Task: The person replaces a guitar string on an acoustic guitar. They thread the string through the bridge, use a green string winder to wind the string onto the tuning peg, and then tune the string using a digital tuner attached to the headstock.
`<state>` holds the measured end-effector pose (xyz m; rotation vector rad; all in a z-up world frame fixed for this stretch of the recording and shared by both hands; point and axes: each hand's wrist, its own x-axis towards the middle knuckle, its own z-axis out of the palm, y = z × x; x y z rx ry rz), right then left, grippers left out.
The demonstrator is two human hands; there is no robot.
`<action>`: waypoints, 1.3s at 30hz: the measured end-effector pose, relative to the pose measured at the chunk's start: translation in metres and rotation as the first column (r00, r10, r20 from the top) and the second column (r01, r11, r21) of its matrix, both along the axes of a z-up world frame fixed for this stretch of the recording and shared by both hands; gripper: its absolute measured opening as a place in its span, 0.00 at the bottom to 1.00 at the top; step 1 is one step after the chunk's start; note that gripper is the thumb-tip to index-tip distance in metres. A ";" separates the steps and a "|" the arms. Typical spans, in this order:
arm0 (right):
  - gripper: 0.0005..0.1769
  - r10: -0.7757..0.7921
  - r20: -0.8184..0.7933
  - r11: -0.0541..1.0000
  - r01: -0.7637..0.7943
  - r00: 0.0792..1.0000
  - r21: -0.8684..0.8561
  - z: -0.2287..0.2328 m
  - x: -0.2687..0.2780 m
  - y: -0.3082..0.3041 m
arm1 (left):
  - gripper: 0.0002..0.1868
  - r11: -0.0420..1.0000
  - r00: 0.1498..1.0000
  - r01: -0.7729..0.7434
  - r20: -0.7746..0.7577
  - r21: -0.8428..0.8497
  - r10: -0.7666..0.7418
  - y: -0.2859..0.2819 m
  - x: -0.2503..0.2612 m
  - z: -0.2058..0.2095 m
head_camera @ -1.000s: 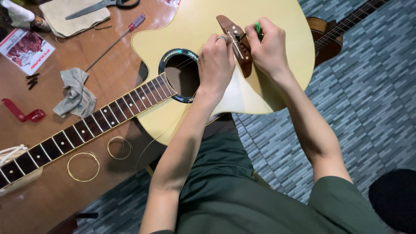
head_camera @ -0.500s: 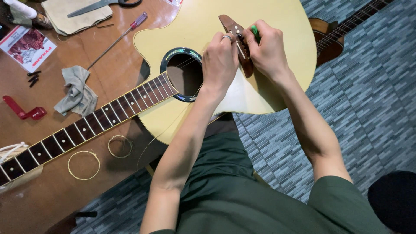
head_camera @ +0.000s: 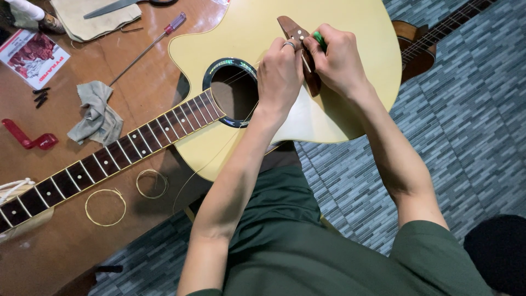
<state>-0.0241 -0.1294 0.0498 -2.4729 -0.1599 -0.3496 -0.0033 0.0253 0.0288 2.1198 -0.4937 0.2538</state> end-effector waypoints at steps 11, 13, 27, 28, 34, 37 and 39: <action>0.14 0.027 -0.064 0.999 -0.025 0.998 0.024 0.005 -0.001 -0.004 | 0.09 1.000 0.999 0.008 0.039 -0.010 -0.008 -0.007 0.003 -0.009; 0.14 0.012 -0.061 0.998 -0.008 0.998 0.062 0.000 -0.002 -0.005 | 0.09 1.000 0.999 -0.002 0.053 -0.006 0.002 -0.010 0.004 -0.014; 0.22 -0.018 -0.521 0.919 0.220 0.853 0.328 0.006 0.023 -0.022 | 0.09 0.999 1.000 0.024 0.013 -0.024 -0.023 0.000 0.002 -0.006; 0.22 0.012 -0.543 0.917 0.208 0.840 0.341 0.011 0.023 -0.021 | 0.09 1.000 1.000 0.022 -0.006 -0.018 -0.022 0.001 0.003 -0.006; 0.19 0.137 -0.691 0.805 0.327 0.710 0.495 0.034 0.025 -0.025 | 0.05 0.998 0.999 0.033 -0.021 -0.060 -0.034 0.006 0.003 -0.007; 0.15 0.142 -0.732 0.814 0.343 0.666 0.470 0.043 0.029 -0.023 | 0.06 0.999 0.999 0.028 -0.023 -0.040 -0.029 0.006 0.004 -0.007; 0.13 0.123 -0.755 0.832 0.348 0.644 0.433 0.045 0.033 -0.021 | 0.06 0.999 1.000 0.023 -0.017 -0.031 -0.023 0.006 0.005 -0.008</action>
